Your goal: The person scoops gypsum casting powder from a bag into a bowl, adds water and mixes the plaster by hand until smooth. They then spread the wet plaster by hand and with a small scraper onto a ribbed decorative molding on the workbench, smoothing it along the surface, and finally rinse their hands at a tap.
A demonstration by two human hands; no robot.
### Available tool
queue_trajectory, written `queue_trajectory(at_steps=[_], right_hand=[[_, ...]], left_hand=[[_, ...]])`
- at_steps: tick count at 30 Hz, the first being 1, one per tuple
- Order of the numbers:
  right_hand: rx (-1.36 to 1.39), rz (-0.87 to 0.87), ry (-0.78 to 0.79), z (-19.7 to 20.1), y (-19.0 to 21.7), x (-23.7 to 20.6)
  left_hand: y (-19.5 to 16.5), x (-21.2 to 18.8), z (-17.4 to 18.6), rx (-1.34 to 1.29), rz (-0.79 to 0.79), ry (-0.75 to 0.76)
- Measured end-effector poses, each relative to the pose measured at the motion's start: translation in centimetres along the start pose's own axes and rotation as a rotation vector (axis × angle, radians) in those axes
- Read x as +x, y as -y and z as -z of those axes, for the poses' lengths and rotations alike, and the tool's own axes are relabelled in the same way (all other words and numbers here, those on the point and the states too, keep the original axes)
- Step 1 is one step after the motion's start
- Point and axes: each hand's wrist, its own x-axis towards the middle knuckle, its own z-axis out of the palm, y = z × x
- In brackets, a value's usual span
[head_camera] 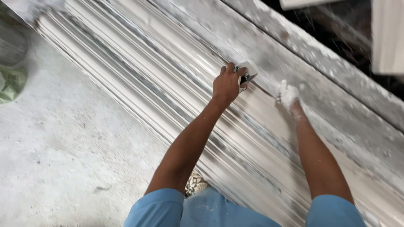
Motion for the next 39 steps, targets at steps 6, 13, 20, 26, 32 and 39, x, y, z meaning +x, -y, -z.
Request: queue_trajectory(at_steps=[6,13,20,26,32,39], right_hand=[[0.347,-0.096,0.111,-9.0,11.7,8.8],[0.807,-0.11,0.121,-22.1,20.2,16.7],[1.223,-0.045,0.357,-39.0,35.8,31.3],[1.102,-0.046,0.472,-52.5,50.9,43.4],[1.22,-0.069,0.671,-61.5,60.9,50.1],[1.794,0.329,0.909,-62.0,61.2,53.7]], left_hand=[[11.6,7.4,8.2,-0.061,0.146,0.002],[33.3,15.1,14.6,-0.038,0.232,-0.333],[61.5,22.8,24.0,-0.997,0.695,-0.828],[76.8,24.8,25.4,-1.036,0.716,-1.051],[81.0,24.8,25.0,-0.923,0.702,-1.052],[77.9,25.1,25.2,-0.582,0.757,-1.072]])
